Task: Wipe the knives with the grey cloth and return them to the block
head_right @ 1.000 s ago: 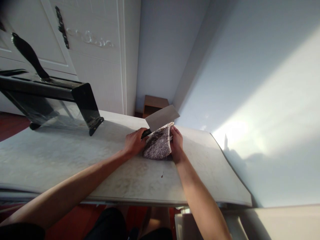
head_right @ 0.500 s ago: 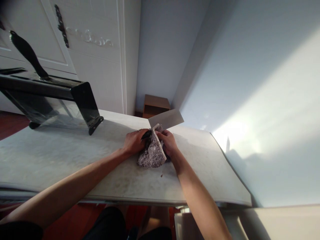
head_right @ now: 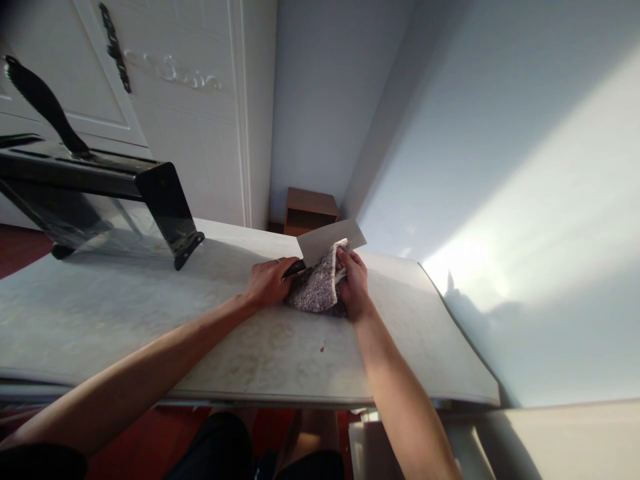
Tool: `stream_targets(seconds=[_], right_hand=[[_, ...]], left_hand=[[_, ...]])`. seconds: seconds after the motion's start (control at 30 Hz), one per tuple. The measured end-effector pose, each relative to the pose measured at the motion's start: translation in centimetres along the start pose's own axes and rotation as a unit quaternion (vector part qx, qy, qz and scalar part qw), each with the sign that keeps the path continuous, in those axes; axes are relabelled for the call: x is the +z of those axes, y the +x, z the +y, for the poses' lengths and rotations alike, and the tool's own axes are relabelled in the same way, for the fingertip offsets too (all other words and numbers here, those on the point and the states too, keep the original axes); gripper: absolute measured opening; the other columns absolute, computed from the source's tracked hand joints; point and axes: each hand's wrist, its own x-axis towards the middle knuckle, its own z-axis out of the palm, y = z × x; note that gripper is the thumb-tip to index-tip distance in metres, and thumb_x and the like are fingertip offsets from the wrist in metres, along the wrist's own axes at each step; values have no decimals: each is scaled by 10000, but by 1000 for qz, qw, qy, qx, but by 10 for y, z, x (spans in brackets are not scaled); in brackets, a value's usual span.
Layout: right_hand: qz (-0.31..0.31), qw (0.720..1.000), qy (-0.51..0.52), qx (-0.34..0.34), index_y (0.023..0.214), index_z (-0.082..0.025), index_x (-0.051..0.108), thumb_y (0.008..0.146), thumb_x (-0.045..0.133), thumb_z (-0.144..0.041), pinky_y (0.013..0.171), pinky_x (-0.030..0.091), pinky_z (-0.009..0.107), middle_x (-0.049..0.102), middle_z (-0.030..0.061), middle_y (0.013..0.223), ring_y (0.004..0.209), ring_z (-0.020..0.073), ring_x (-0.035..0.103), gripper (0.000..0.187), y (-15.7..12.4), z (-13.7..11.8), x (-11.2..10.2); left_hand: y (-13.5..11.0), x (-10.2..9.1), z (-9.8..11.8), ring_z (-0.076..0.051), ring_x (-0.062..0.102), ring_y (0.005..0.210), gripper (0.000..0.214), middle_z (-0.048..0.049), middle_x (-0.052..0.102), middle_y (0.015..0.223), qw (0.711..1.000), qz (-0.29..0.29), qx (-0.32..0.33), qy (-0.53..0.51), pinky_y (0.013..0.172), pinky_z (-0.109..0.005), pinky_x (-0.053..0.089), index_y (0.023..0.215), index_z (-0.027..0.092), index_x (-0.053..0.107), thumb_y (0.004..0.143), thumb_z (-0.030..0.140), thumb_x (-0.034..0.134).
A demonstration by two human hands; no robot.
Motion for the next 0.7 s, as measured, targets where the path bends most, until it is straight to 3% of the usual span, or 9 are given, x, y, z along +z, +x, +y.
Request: stream_targets(seconds=[0.3, 0.5, 0.7], right_hand=[[38, 996, 84, -19, 836, -192, 622, 666, 744, -238, 659, 577, 275, 715, -16, 767, 671, 143, 673, 213, 32, 0, -28], [50, 995, 84, 20, 823, -192, 630, 721, 689, -215, 625, 582, 266, 715, -15, 727, 643, 147, 675, 120, 40, 4, -37], [45, 997, 43, -35, 801, -215, 603, 676, 733, -227, 554, 551, 227, 668, -54, 635, 583, 128, 644, 181, 46, 13, -44]], left_hand=[[-1, -2, -2, -242, 668, 939, 371, -58, 715, 1042, 999, 1, 42, 29, 763, -324, 459, 1253, 246, 574, 905, 353, 505], [0, -5, -9, -246, 685, 885, 334, -39, 732, 990, 996, 20, 82, 37, 697, -326, 462, 1191, 242, 614, 883, 331, 522], [2, -13, -14, -234, 690, 873, 301, -34, 731, 978, 993, 45, 103, 40, 697, -306, 484, 1108, 244, 655, 829, 273, 548]])
